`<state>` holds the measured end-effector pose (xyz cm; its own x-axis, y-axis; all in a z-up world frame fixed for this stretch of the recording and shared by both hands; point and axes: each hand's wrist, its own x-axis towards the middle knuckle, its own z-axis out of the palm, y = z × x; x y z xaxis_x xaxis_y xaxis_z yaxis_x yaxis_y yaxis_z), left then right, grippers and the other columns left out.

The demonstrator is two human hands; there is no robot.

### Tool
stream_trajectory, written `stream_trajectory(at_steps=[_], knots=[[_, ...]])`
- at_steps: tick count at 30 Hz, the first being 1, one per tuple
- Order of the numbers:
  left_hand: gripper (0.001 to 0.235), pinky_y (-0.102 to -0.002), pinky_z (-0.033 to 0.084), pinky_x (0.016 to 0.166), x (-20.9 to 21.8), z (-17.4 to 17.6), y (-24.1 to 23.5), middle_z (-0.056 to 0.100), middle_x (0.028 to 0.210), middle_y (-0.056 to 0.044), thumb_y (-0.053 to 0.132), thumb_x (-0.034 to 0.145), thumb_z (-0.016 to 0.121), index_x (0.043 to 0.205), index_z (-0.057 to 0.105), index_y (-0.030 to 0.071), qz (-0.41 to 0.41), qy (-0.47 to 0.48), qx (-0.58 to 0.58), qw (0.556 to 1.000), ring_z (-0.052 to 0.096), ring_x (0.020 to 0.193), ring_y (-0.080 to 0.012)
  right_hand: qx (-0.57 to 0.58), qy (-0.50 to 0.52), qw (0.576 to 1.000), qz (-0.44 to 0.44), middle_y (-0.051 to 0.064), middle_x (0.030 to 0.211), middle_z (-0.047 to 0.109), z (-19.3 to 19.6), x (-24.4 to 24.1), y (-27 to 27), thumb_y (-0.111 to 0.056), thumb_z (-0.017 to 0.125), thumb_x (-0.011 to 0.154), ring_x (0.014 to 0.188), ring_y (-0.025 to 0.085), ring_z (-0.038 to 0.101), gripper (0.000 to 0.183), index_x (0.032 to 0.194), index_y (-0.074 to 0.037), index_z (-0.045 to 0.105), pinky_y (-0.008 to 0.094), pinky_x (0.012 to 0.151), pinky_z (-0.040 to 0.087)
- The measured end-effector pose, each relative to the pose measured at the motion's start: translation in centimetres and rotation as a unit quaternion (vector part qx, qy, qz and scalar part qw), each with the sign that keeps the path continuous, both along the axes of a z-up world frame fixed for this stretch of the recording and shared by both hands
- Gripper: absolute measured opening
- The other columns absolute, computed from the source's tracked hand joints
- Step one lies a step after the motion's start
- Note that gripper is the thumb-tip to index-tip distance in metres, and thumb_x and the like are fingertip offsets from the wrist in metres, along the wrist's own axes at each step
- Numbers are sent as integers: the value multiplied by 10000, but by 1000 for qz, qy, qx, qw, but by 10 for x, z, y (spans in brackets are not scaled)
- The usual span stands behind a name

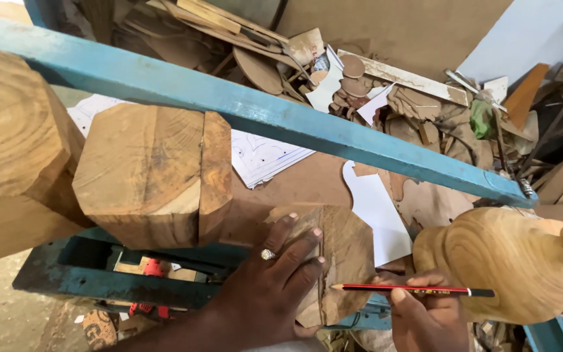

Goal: The person holds a rough wooden block on a blue metal frame and uses a red pencil to draw lines across its end face. They rotate the block to reach different sides and continue marking lines on the wood surfaces.

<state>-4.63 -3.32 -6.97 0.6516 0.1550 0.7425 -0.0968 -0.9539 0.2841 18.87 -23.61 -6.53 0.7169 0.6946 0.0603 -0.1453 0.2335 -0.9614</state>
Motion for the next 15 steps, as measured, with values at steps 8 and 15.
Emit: stream_trajectory(at_steps=[8,15], knots=[[813,-632,343,1158,1,8,0,458,1502,-243,494,707,889,1301,611,15,-16,22,-28,999,319,1449,-531,-8,-40,999,-29,227,1054,640,16,-10,23,94,575,972,1043,298,632,189,1096,-24,494,460,959,475],[928,-631,221,1235,22,30,23,458,1448,-240,544,632,853,1315,577,-20,5,80,-49,996,272,1468,-464,45,40,998,5,361,1103,695,-14,29,-21,128,511,893,1039,432,697,240,1046,-56,535,642,969,518]])
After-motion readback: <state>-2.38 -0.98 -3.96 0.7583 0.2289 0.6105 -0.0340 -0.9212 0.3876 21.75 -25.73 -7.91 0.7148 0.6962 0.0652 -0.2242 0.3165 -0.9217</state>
